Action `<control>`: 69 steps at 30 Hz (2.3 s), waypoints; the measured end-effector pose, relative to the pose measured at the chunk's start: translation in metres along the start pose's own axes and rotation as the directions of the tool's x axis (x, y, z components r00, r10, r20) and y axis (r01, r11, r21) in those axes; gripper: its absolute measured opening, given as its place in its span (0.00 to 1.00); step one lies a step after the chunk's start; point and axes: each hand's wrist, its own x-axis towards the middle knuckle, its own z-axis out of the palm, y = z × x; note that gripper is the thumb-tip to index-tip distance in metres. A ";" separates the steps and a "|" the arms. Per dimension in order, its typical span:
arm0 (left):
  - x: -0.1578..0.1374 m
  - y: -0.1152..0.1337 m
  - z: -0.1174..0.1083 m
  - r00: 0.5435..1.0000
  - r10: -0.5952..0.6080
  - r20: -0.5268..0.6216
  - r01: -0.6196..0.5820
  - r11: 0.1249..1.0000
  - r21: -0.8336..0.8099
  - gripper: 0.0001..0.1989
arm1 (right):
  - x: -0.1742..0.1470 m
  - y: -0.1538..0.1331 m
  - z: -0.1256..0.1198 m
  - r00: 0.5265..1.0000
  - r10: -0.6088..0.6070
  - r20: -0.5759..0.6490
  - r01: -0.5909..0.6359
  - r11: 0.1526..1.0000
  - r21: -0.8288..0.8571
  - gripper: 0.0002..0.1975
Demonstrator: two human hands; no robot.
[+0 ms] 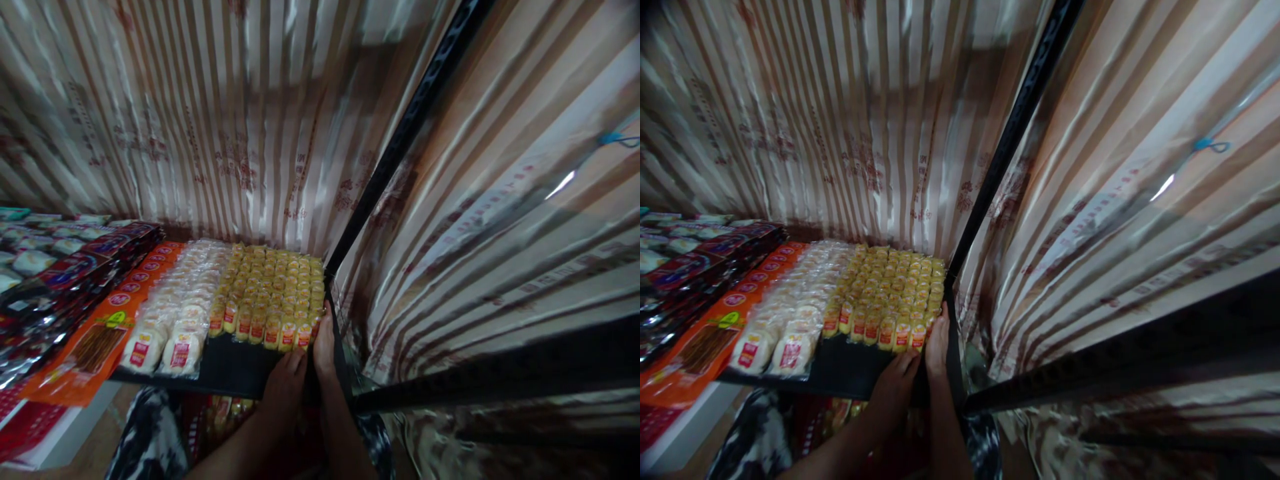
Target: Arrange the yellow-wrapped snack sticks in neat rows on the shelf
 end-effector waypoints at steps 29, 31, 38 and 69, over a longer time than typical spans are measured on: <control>0.004 -0.006 -0.014 0.949 -0.182 -0.258 0.015 0.843 -0.537 0.13 | -0.034 -0.006 0.002 0.974 -0.152 0.168 0.193 0.945 -0.266 0.50; 0.001 -0.009 -0.018 0.932 -0.215 -0.291 0.057 0.881 -0.469 0.11 | -0.031 -0.004 0.004 0.973 -0.164 0.165 0.206 0.935 -0.287 0.53; 0.018 -0.027 -0.021 0.874 -0.196 -0.445 0.100 0.968 -0.231 0.15 | -0.028 -0.003 0.014 0.970 -0.197 0.140 0.232 0.919 -0.318 0.49; 0.002 -0.081 -0.035 0.775 -0.452 -0.442 0.414 0.891 -0.185 0.04 | -0.013 -0.033 0.044 0.949 -0.089 -0.304 -0.016 0.944 -0.329 0.31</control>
